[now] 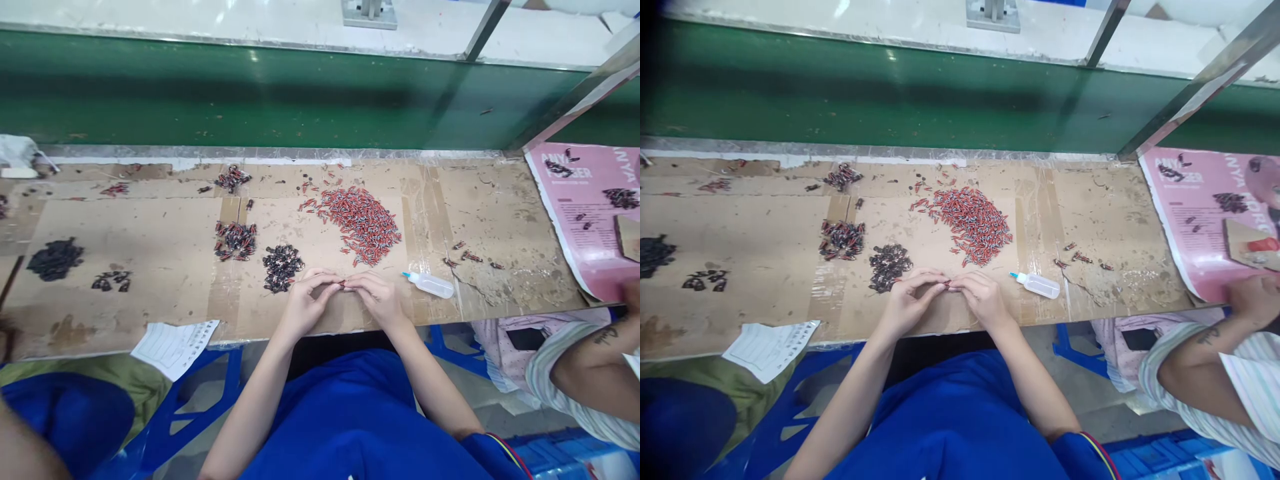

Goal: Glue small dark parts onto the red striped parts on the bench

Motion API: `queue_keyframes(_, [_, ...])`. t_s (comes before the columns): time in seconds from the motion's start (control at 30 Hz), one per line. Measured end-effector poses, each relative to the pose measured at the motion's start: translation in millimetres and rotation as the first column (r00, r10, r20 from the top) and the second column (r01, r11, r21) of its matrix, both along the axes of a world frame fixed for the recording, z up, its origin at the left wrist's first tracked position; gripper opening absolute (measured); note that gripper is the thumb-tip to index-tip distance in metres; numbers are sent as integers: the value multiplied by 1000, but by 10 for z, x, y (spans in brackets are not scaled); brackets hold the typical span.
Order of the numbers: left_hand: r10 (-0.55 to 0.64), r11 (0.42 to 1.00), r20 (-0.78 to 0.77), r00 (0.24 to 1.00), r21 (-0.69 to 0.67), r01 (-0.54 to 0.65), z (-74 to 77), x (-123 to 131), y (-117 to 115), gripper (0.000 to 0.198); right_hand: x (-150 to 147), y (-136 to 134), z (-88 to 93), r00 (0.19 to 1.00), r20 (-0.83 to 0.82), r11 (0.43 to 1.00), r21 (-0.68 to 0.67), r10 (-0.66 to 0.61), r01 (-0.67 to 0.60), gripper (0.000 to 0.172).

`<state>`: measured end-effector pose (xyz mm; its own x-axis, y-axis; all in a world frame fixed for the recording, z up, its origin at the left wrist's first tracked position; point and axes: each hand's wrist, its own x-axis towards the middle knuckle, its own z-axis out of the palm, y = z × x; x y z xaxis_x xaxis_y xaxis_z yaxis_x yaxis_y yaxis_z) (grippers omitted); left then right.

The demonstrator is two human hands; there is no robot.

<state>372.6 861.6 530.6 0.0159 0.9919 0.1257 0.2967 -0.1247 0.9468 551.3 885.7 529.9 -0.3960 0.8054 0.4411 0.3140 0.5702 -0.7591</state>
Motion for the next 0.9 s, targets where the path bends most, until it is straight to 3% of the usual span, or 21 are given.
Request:
queue_keyframes(0.23, [-1, 999, 43, 999, -47, 3, 75, 22, -14, 12, 12, -18, 17, 1000, 16, 1000, -9, 10, -10, 29])
queue_keyframes(0.4, [35, 997, 84, 996, -66, -29, 92, 77, -48, 13, -26, -60, 45, 990, -127, 993, -104, -68, 55, 18])
queue_keyframes(0.47, [60, 996, 73, 996, -67, -55, 107, 113, -58, 13, -47, -71, 65, 969, -189, 961, -255, -161, 110, 10])
queue_keyframes(0.57, [98, 994, 38, 994, -44, -96, 144, 171, -65, 13, -61, -68, 105, 940, -241, 888, -446, -243, 115, 12])
queue_keyframes(0.9, [124, 992, 36, 992, -2, -124, 269, 321, -104, 12, -12, -37, 144, 862, -416, 794, -608, -290, -27, 16])
